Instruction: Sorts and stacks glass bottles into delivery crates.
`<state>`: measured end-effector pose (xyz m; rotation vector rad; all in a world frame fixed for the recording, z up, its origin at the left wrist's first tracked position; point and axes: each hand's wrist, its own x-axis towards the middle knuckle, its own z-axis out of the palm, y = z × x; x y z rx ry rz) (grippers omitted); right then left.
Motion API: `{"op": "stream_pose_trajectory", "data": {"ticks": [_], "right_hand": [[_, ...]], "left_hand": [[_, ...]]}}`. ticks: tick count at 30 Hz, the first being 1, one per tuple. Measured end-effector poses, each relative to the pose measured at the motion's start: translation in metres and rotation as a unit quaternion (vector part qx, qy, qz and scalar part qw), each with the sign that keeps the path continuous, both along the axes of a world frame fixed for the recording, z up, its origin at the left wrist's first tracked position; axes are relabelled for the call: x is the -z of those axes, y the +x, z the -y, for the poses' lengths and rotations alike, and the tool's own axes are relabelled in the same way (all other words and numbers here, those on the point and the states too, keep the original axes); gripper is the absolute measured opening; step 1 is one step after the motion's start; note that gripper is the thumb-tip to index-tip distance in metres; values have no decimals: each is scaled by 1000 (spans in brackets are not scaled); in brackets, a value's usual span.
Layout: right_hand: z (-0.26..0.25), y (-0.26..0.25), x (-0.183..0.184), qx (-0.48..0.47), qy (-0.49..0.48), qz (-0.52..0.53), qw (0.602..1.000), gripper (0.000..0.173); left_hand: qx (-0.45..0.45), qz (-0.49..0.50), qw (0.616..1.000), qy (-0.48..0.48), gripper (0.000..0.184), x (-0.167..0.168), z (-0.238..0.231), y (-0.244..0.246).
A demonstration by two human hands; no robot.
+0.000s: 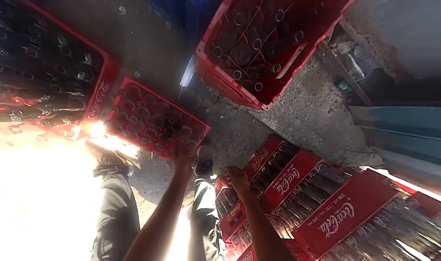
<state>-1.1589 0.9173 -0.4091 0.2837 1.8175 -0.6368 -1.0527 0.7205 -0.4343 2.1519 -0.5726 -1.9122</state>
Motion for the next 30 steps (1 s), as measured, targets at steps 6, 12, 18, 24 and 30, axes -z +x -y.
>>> {"op": "stream_pose_trajectory", "data": {"ticks": [6,12,18,24,30], "right_hand": [[-1,4,3,-102,-4,-34,994,27],[8,-23,11,-108,45,-9,993,28],[72,-18,11,-235,-30,25,971,31],[188,76,22,-73,-89,111,987,54],[248,122,86,29,-71,5,997,62]], "left_hand": [[307,-253,913,-84,41,-110,-74,-44],[379,-363,848,-74,27,-143,-80,-2],[359,-130,920,-88,28,-83,6,110],[286,-18,956,-67,26,-78,79,210],[211,3,975,-65,26,-85,140,274]]}}
